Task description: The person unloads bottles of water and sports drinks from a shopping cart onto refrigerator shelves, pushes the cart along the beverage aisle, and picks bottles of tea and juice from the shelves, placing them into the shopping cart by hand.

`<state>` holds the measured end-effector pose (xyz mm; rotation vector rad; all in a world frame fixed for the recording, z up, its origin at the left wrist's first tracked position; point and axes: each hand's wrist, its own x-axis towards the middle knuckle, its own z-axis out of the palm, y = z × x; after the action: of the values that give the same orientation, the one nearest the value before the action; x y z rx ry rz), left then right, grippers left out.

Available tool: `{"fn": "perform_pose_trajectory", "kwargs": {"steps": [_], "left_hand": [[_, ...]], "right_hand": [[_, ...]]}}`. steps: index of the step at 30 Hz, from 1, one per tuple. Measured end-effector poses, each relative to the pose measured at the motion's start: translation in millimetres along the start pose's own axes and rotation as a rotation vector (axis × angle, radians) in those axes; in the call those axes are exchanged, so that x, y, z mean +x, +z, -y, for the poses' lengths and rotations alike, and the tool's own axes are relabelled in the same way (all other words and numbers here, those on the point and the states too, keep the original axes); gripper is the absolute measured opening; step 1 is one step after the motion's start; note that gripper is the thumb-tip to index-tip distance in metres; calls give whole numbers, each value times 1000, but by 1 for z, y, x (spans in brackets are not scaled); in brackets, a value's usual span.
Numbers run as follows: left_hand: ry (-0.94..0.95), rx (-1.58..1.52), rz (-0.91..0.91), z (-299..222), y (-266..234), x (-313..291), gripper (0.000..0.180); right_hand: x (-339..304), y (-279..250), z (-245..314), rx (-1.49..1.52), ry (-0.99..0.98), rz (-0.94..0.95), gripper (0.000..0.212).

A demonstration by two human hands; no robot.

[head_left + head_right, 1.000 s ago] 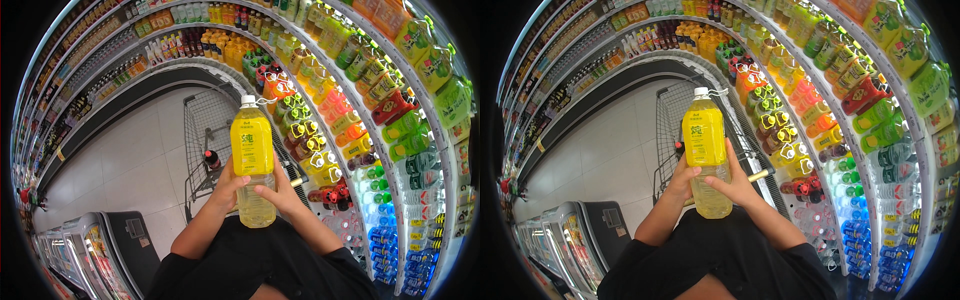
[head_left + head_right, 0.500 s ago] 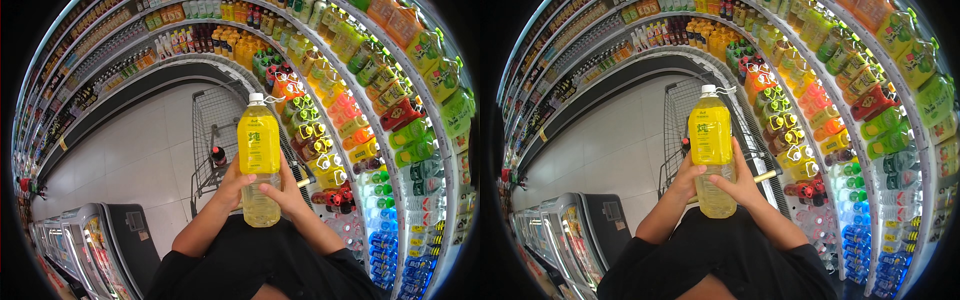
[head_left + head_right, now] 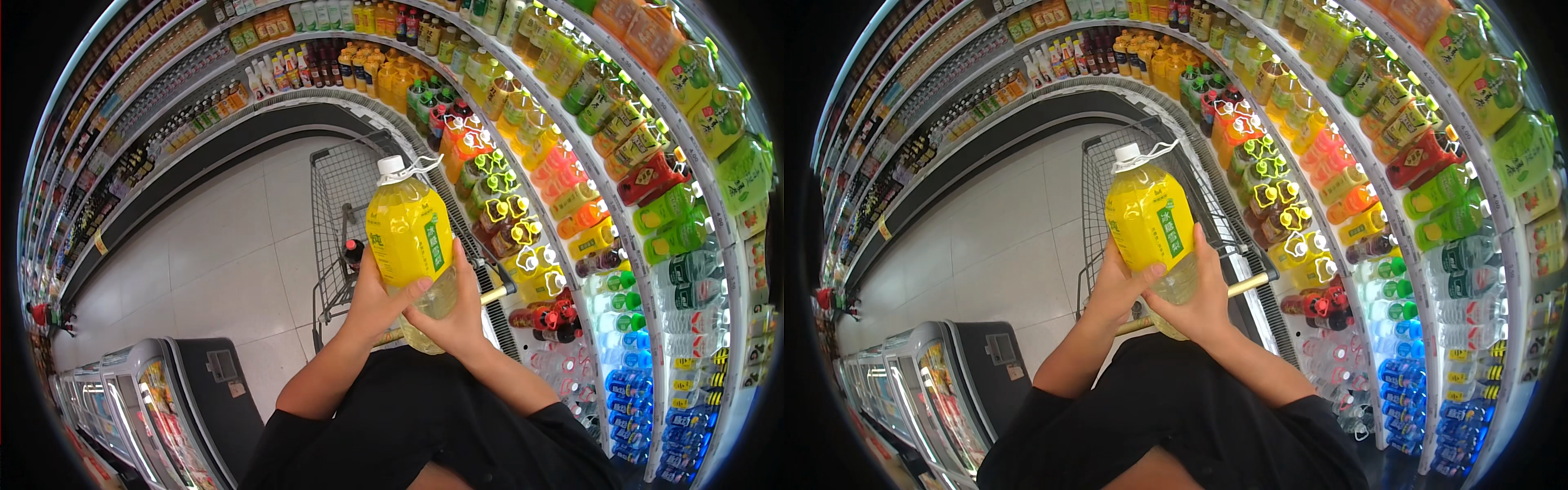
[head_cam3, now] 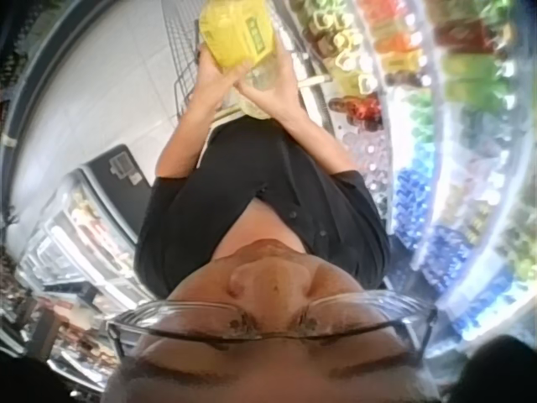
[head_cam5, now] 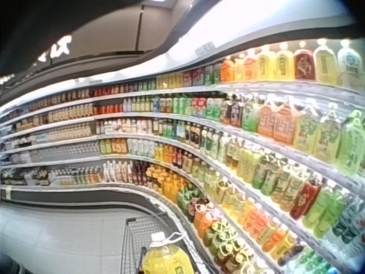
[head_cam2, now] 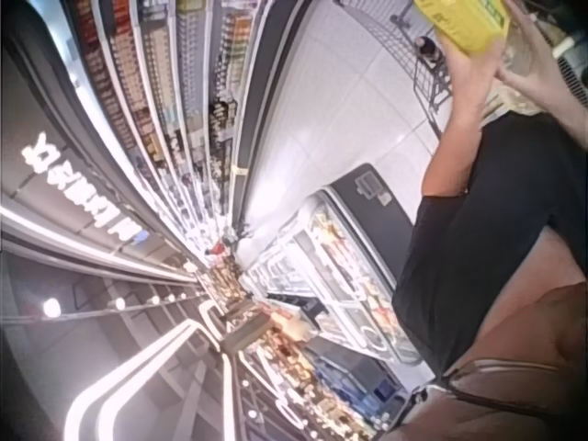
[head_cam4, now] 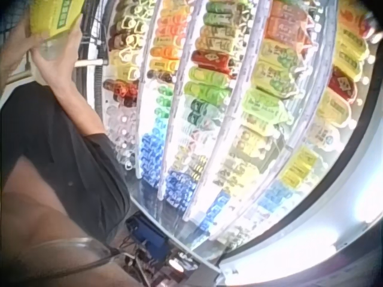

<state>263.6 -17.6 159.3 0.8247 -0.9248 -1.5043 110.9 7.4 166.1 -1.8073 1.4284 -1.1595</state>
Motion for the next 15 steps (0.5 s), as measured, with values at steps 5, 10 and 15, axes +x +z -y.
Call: {"fn": "perform_pose_trajectory", "kwargs": {"steps": [5, 10, 15], "left_hand": [[35, -23, -110, 9, 1, -2, 75], [59, -87, -72, 11, -14, 0, 76], [45, -68, -73, 9, -34, -4, 75]], "right_hand": [[-5, 15, -3, -119, -117, -69, 113], [-7, 17, 7, -196, -190, -66, 115], [-13, 24, 11, -91, -190, 8, 114]]}}
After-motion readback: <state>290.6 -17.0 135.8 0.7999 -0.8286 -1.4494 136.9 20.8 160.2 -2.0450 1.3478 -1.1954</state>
